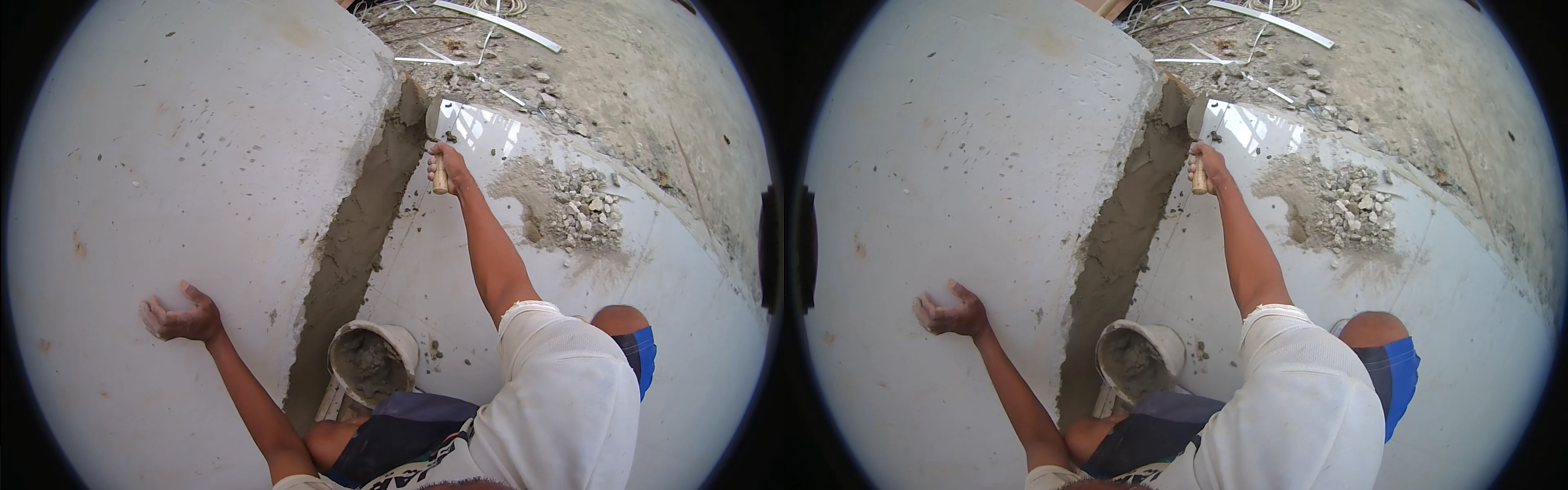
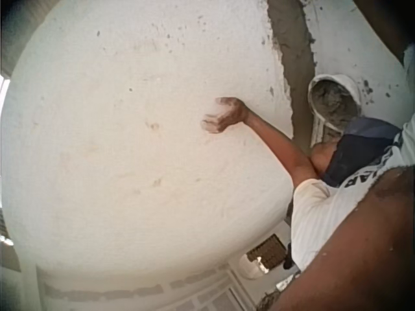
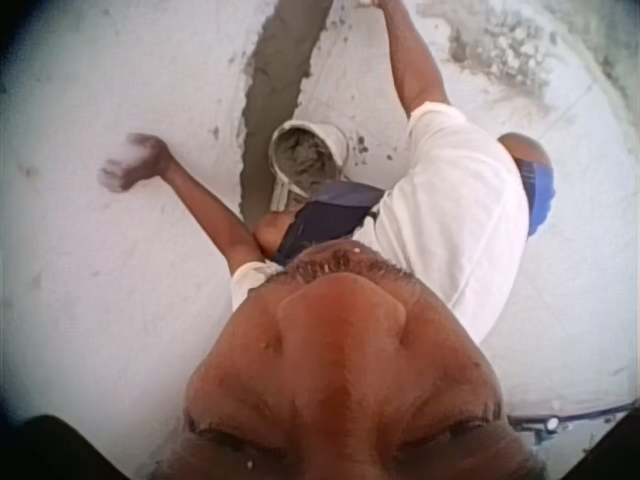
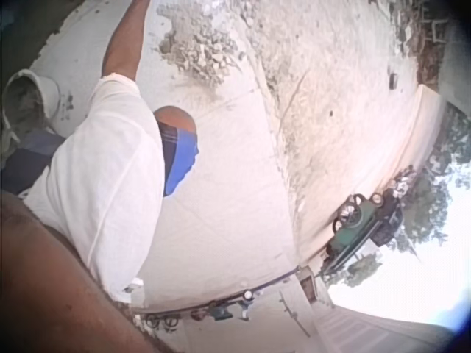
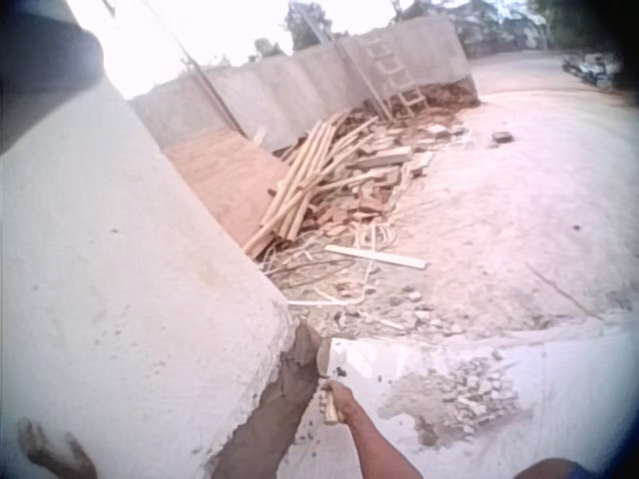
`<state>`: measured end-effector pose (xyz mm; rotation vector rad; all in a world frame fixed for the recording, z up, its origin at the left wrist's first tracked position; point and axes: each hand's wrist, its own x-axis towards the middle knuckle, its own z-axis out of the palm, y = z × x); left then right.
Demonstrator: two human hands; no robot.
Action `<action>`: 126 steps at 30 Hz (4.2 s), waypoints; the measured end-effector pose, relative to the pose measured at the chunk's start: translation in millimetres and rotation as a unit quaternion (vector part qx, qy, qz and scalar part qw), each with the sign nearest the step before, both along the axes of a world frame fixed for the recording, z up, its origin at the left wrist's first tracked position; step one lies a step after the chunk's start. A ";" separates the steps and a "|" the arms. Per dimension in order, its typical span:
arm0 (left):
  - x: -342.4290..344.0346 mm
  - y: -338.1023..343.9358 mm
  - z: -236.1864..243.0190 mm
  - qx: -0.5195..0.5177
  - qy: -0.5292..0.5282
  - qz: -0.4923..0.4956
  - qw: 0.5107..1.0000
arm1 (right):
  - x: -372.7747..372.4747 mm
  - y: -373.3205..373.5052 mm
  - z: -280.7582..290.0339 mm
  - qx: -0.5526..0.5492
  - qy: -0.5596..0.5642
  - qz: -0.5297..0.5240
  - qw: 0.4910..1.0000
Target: The person applies cement to the base of a wall using a trowel and then smooths the applied cement with a wooden float.
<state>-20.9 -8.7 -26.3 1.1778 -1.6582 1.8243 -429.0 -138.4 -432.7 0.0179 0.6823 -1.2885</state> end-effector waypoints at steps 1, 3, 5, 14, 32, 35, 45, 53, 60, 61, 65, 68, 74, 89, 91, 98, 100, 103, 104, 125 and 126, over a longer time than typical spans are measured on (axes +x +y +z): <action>-0.2 -1.8 -0.4 0.000 0.002 -0.003 1.000 | -5.0 -7.3 -9.2 0.003 0.009 0.007 1.000; 0.3 -0.8 -1.5 0.001 0.002 -0.002 1.000 | -5.5 -15.0 -19.2 -0.003 -0.019 0.024 1.000; 0.3 -1.4 -2.4 0.000 0.002 0.005 1.000 | -4.9 -22.9 -24.4 -0.019 -0.068 0.047 0.996; 2.1 1.7 0.3 -0.007 -0.011 0.018 1.000 | 18.4 -19.3 6.1 -0.035 -0.050 0.077 0.995; 2.5 3.5 2.8 -0.011 -0.003 0.003 1.000 | 80.6 53.6 42.9 -0.138 -0.090 0.132 0.978; 0.4 0.0 1.3 -0.003 0.000 -0.010 1.000 | 66.2 43.4 16.9 -0.099 -0.168 0.070 0.978; 2.7 0.7 -0.7 -0.006 -0.006 0.012 1.000 | 89.3 40.4 29.2 -0.111 -0.151 0.113 0.976; 1.3 1.6 0.3 -0.006 -0.005 0.012 1.000 | 101.1 67.3 46.1 -0.178 -0.205 0.166 0.948; -1.7 -1.8 0.1 -0.003 -0.003 -0.001 1.000 | 53.0 36.7 -17.7 -0.115 -0.274 0.040 0.954; -0.6 -1.7 -0.2 -0.004 -0.003 0.000 1.000 | 44.7 28.2 -27.2 -0.096 -0.251 0.034 0.963; 2.3 -0.3 -1.7 0.001 -0.005 0.004 1.000 | 33.4 2.8 -41.7 -0.022 -0.143 0.027 0.989; 0.1 -1.7 -1.3 0.001 -0.007 0.004 1.000 | 49.2 -6.9 -28.8 0.000 -0.090 0.032 0.995; 3.5 -0.1 -2.9 -0.001 -0.002 0.006 1.000 | 98.6 24.2 13.0 -0.021 -0.080 0.051 0.995; 0.2 -2.4 -0.3 0.004 -0.010 -0.009 1.000 | 42.2 3.3 -33.7 0.033 -0.067 0.020 0.997; 0.6 -0.7 -1.4 0.007 -0.011 -0.001 1.000 | 53.0 8.6 -34.8 0.031 -0.077 0.038 0.996; 5.1 -1.3 -1.9 0.002 -0.007 0.000 1.000 | 101.1 36.8 -12.1 -0.055 -0.211 0.078 0.973; 5.3 -1.8 -1.7 0.002 -0.010 0.003 1.000 | 112.6 45.1 1.4 -0.071 -0.231 0.078 0.967; 2.2 -0.6 1.8 -0.003 -0.015 0.008 1.000 | 123.8 57.2 24.1 -0.094 -0.228 0.092 0.965; 0.7 -1.0 0.3 -0.004 -0.013 0.009 1.000 | 125.6 61.0 27.0 -0.099 -0.223 0.097 0.965; -0.5 0.5 -0.3 -0.001 -0.003 0.013 1.000 | 2.8 -39.7 11.0 -0.137 -0.114 0.043 0.983; -0.4 0.4 -0.4 -0.002 -0.004 0.013 1.000 | 5.7 -41.0 13.1 -0.115 -0.085 0.044 0.989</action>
